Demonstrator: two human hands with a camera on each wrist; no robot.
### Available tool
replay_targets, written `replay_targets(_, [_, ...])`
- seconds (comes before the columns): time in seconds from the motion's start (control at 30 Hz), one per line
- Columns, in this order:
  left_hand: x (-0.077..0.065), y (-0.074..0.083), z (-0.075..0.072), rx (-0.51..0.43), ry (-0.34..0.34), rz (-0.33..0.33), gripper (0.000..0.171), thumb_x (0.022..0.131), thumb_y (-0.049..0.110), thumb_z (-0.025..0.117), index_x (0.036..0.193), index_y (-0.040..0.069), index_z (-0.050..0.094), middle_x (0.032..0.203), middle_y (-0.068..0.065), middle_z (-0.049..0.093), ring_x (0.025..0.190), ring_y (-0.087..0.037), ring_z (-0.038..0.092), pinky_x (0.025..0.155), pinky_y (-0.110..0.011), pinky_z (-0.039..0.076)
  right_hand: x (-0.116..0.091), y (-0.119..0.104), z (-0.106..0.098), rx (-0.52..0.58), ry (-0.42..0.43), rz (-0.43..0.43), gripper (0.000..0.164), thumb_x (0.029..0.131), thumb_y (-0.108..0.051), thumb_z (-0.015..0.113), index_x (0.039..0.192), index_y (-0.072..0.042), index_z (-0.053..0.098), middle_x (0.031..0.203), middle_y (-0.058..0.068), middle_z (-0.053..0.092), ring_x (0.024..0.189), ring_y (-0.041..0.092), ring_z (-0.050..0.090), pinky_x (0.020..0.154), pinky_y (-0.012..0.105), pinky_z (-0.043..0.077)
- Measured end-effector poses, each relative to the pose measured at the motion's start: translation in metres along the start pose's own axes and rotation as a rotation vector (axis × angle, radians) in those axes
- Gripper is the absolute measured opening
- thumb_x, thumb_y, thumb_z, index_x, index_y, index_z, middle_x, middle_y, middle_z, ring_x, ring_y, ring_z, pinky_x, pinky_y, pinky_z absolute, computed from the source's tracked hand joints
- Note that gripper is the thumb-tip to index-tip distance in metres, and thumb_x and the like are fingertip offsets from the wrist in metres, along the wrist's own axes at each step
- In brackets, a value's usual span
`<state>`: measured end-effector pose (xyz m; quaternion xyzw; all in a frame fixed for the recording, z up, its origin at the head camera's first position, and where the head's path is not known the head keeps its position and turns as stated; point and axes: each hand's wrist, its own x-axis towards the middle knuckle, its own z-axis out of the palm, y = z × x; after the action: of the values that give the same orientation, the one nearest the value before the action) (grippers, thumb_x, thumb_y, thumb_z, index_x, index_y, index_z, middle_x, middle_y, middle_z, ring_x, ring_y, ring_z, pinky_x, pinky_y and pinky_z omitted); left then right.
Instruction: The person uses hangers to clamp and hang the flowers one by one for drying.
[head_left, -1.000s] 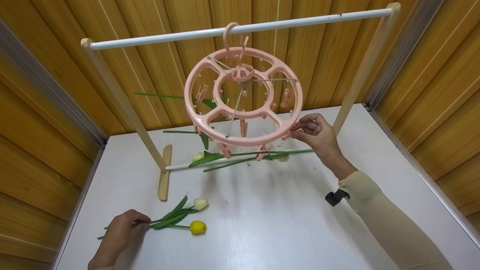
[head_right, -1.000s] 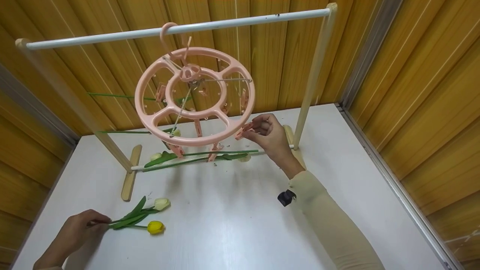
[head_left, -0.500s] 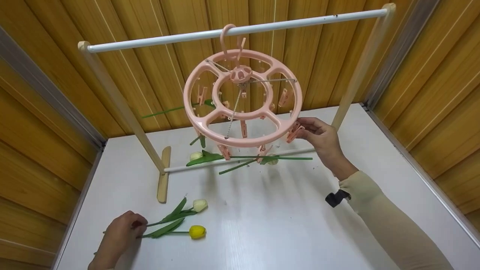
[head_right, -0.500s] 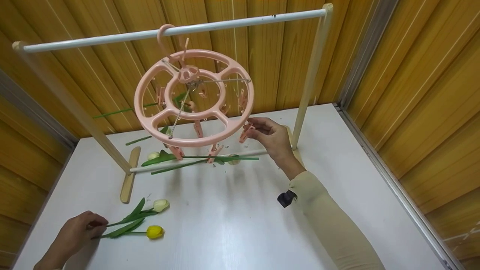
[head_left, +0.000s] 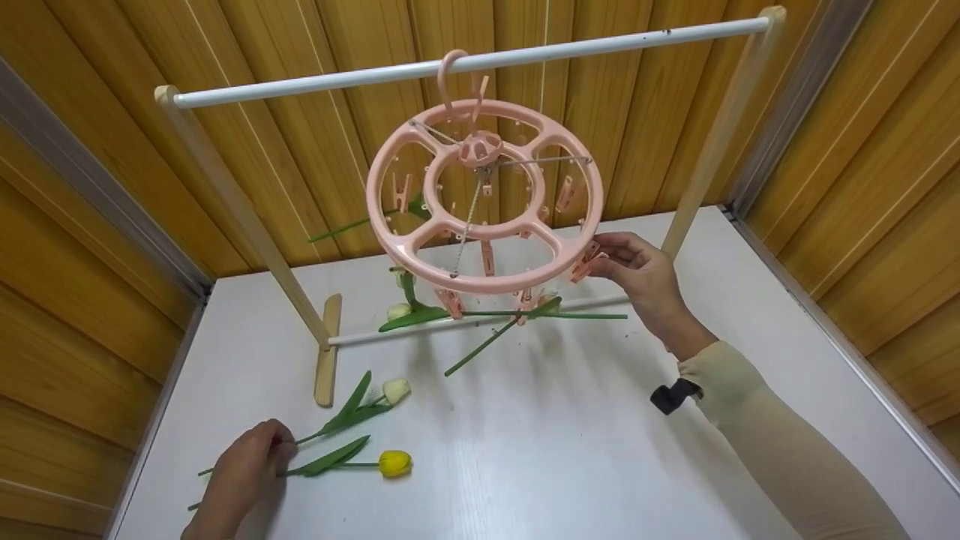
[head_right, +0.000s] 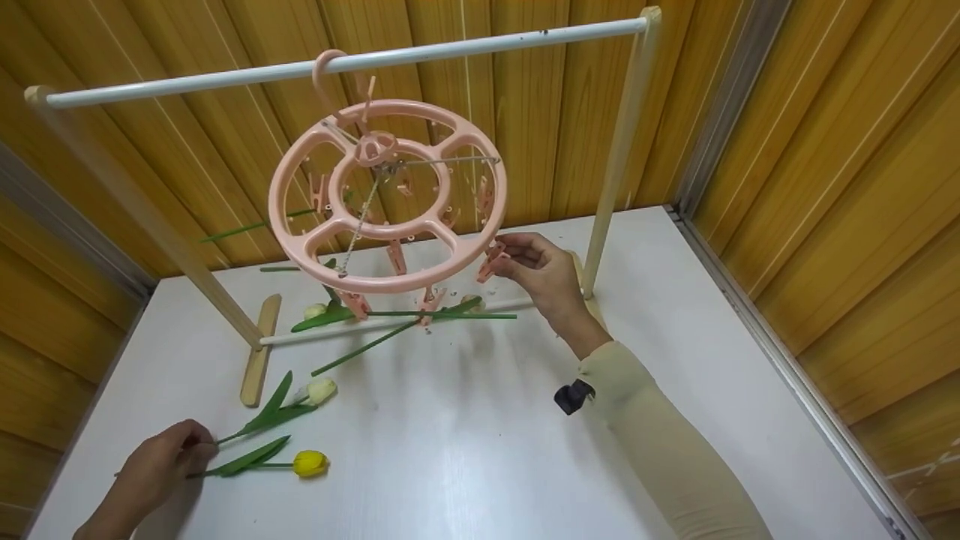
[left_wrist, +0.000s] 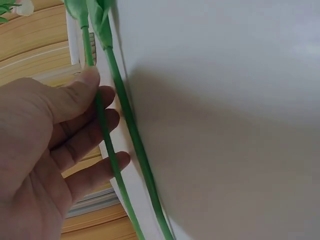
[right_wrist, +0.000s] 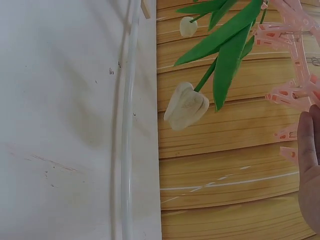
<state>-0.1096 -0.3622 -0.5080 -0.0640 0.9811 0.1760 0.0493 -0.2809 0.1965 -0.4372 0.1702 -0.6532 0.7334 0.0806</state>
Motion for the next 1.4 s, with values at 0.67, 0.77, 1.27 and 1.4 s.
replay_targets(0.67, [-0.023, 0.075, -0.029, 0.054, 0.385, 0.437, 0.026, 0.082, -0.009, 0.086, 0.093, 0.013, 0.076, 0.088, 0.008, 0.064, 0.076, -0.011, 0.066, 0.066, -0.029, 0.061, -0.001, -0.009, 0.003, 0.01, 0.034, -0.054, 0.027, 0.095, 0.002, 0.078, 0.12, 0.003, 0.069, 0.116, 0.013, 0.074, 0.106, 0.025, 0.073, 0.095, 0.034, 0.06])
replay_targets(0.77, [-0.026, 0.09, -0.032, 0.061, 0.372, 0.449, 0.025, 0.083, -0.007, 0.086, 0.095, 0.013, 0.077, 0.089, 0.008, 0.064, 0.075, -0.009, 0.064, 0.066, -0.028, 0.061, -0.003, -0.01, 0.004, 0.0, 0.029, -0.069, 0.024, 0.095, 0.003, 0.076, 0.118, 0.003, 0.069, 0.115, 0.014, 0.075, 0.105, 0.025, 0.074, 0.095, 0.035, 0.06])
replay_targets(1.27, [-0.025, 0.137, -0.031, 0.06, 0.334, 0.533, 0.024, 0.085, -0.004, 0.086, 0.095, 0.014, 0.077, 0.088, 0.007, 0.072, 0.075, -0.007, 0.067, 0.07, -0.024, 0.061, -0.015, -0.011, 0.023, -0.037, -0.019, -0.104, 0.018, 0.093, 0.006, 0.077, 0.111, 0.008, 0.07, 0.106, 0.014, 0.076, 0.098, 0.025, 0.075, 0.092, 0.036, 0.061])
replay_targets(1.4, [-0.026, 0.149, -0.031, 0.063, 0.32, 0.547, 0.023, 0.084, -0.003, 0.087, 0.095, 0.015, 0.077, 0.087, 0.007, 0.073, 0.072, -0.005, 0.063, 0.069, -0.021, 0.06, -0.018, -0.01, 0.028, -0.012, -0.045, -0.111, 0.019, 0.093, 0.003, 0.078, 0.108, 0.011, 0.069, 0.104, 0.013, 0.077, 0.096, 0.023, 0.075, 0.09, 0.034, 0.062])
